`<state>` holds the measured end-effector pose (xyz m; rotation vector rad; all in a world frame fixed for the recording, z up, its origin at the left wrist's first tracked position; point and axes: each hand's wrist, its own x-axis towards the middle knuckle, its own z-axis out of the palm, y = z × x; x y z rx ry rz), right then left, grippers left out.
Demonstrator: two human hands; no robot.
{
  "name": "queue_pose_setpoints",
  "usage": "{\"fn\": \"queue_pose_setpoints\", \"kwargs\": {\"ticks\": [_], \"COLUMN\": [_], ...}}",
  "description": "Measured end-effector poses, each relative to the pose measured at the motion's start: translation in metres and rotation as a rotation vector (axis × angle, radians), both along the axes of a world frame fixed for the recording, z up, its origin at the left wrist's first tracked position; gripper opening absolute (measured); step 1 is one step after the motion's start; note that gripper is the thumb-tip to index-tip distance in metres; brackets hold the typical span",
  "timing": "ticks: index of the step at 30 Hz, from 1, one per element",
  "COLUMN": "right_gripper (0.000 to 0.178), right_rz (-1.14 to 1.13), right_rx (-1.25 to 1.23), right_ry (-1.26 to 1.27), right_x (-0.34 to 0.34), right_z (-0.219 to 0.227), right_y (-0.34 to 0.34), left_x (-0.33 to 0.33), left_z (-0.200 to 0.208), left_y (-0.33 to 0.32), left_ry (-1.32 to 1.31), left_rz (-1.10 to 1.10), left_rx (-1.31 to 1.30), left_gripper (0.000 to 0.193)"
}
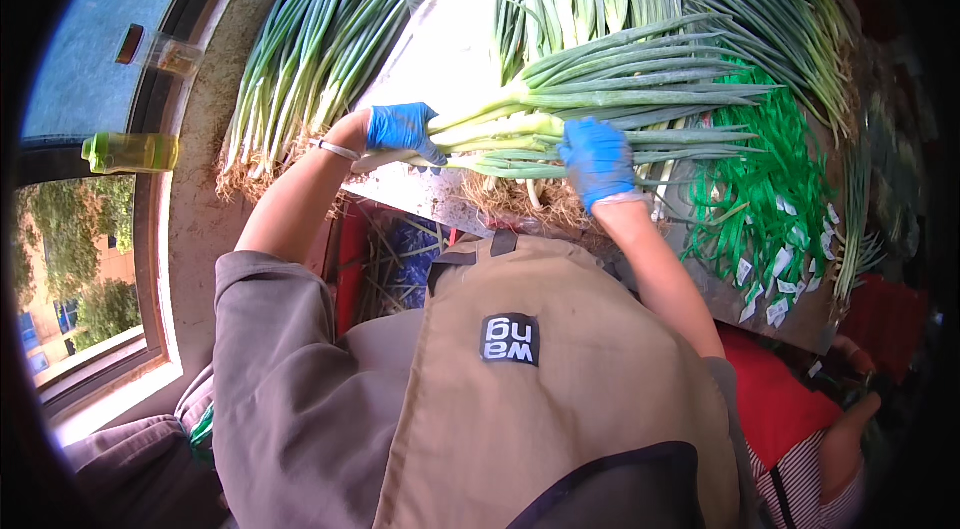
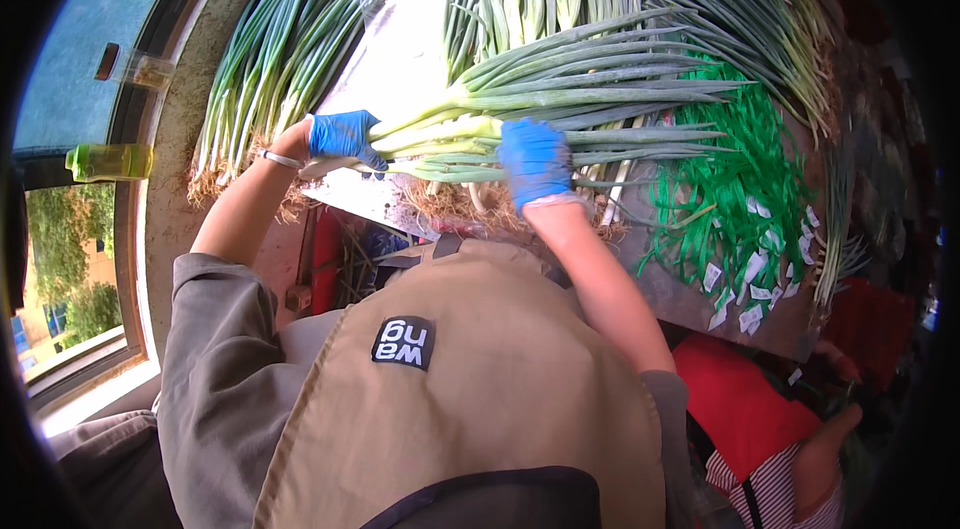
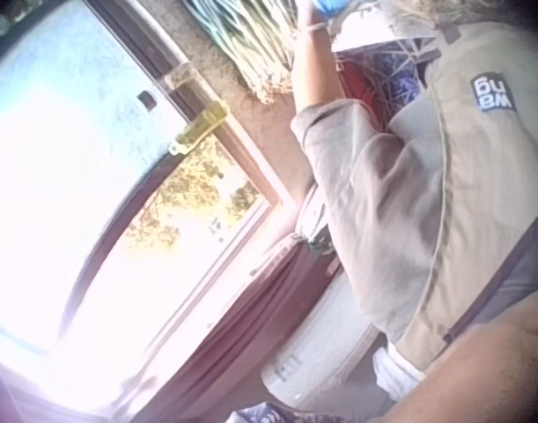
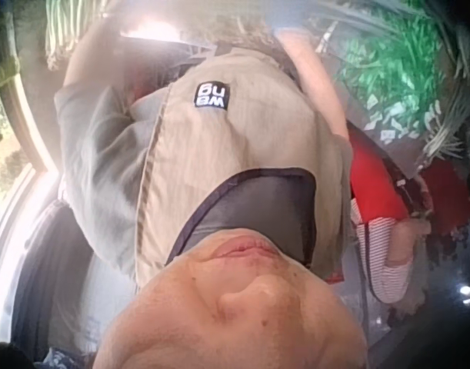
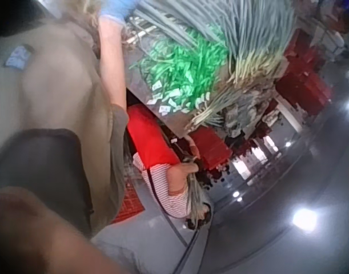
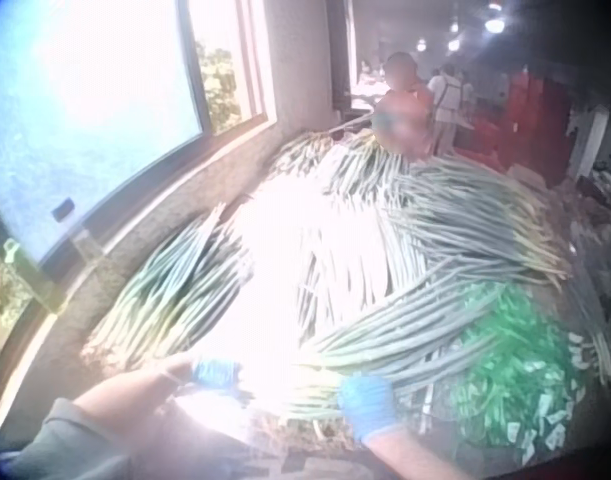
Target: The person gathers and sorts green onions on a large table, handling them in bundles and occasionally placing them into a red plastic crate.
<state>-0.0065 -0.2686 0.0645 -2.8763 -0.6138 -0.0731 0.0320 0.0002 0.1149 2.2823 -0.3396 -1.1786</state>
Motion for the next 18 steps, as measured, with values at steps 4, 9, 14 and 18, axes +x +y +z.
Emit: {"fn": "queue_pose_setpoints", "kwargs": {"ticks": [4, 9, 14, 18], "right_gripper": [0.004, 0.003, 0.011, 0.021], "right_rz": [0.034, 0.128, -0.003, 0.017], "right_rx": [-0.057, 0.267, 0.470, 0.486], "right_ry": [-0.069, 0.022, 0.163, 0.148], "right_x": [-0.008, -0.015, -0.032, -0.026], "right_z": [-0.011, -0.012, -0.003, -0.013], "right_y": [0.016, 0.015, 0.027, 0.011], "left_x": [-0.007, -0.013, -0.012, -0.009], "left_z": [-0.004, -0.013, -0.019, -0.030], "left_y": [0.001, 0.002, 0.004, 0.007], "left_ry": [0.027, 0.075, 0.096, 0.021], "left_rz": [0.052, 0.071, 0.088, 0.046], "left_rx": [-0.012, -0.129, -0.188, -0.126], "left_gripper": [0.041, 0.036, 0.031, 0.031]}}
